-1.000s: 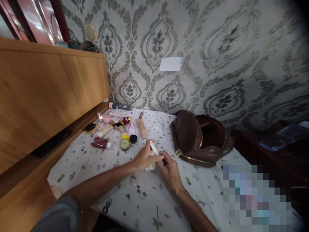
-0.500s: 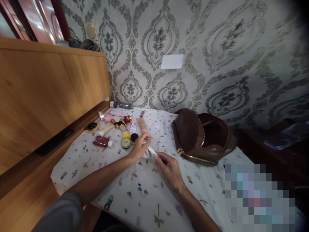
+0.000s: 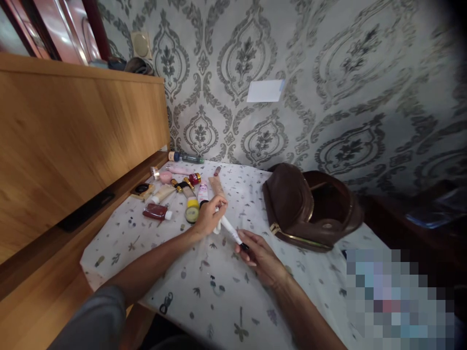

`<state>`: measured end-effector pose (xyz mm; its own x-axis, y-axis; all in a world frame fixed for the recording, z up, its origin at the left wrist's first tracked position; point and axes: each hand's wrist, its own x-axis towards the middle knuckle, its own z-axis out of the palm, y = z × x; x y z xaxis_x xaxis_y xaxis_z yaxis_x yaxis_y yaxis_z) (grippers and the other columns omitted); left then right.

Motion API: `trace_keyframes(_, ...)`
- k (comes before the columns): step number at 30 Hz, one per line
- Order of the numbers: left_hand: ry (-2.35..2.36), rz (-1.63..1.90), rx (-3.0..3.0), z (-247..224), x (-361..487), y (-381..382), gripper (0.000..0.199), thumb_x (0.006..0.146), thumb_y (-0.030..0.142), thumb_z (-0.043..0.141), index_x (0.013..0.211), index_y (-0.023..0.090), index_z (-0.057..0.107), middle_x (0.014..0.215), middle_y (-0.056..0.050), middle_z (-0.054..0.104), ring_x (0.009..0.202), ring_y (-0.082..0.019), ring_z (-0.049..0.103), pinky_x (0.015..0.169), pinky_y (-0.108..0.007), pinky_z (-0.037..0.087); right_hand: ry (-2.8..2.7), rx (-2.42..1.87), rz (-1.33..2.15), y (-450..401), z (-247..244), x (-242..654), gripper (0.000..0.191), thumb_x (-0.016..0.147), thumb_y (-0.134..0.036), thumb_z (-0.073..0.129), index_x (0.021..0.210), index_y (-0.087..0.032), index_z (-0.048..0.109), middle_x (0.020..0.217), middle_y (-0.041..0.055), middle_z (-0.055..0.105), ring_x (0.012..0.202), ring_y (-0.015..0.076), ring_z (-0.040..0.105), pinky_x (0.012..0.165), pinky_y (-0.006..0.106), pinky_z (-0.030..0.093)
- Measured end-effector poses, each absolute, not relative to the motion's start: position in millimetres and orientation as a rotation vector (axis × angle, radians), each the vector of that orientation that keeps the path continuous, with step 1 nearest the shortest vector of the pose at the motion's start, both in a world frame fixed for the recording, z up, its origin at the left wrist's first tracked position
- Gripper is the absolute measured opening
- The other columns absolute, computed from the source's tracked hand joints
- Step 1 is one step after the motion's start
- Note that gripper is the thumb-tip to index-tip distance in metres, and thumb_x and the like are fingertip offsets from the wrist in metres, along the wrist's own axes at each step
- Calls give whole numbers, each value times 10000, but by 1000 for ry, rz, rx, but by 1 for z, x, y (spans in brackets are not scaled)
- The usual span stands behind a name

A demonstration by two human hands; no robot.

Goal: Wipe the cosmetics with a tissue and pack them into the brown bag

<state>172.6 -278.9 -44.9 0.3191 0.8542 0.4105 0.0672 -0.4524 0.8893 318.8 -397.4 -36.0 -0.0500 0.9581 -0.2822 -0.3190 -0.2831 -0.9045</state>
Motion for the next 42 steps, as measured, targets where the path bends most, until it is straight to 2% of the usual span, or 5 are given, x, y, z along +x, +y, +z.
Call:
trace_keyframes(15,682,1112,1056,-45,190,-286,648,756,812,544,929,187,546,701,5,594,585,-130,574,534,-239,445,-1195,-1310,1008,-393,-49,313,536,688,-715,697,738,-190,604,569,-22,567,498,117,486,483,246,367)
trace_keyframes(21,563,764,1043,-40,194,-316,689,525,560,891,998,189,555,741,16,640,559,-138,604,503,-242,466,-1105,-1276,1034,-389,-62,315,324,712,-500,679,749,-191,591,494,-47,560,405,99,456,422,218,328)
trace_keyframes(28,690,790,1196,-51,191,-316,605,652,622,795,1000,173,586,690,45,586,564,-112,551,527,-205,414,-1195,-1414,991,-389,-56,331,242,696,-400,694,682,-172,612,529,-35,586,457,105,540,445,199,344)
trace_keyframes(34,591,610,1703,-44,186,-318,377,863,529,615,979,170,627,788,14,592,705,-144,540,618,-218,424,-1032,-1238,803,-391,-36,350,431,749,-549,696,985,-190,653,671,-46,548,466,77,484,436,206,337)
trace_keyframes(42,567,519,2021,-40,191,-330,278,879,450,544,894,182,614,810,-10,633,784,-196,585,723,-260,470,-1155,-1212,831,-398,-24,354,440,780,-623,675,795,-186,626,582,-43,526,491,85,456,484,214,377)
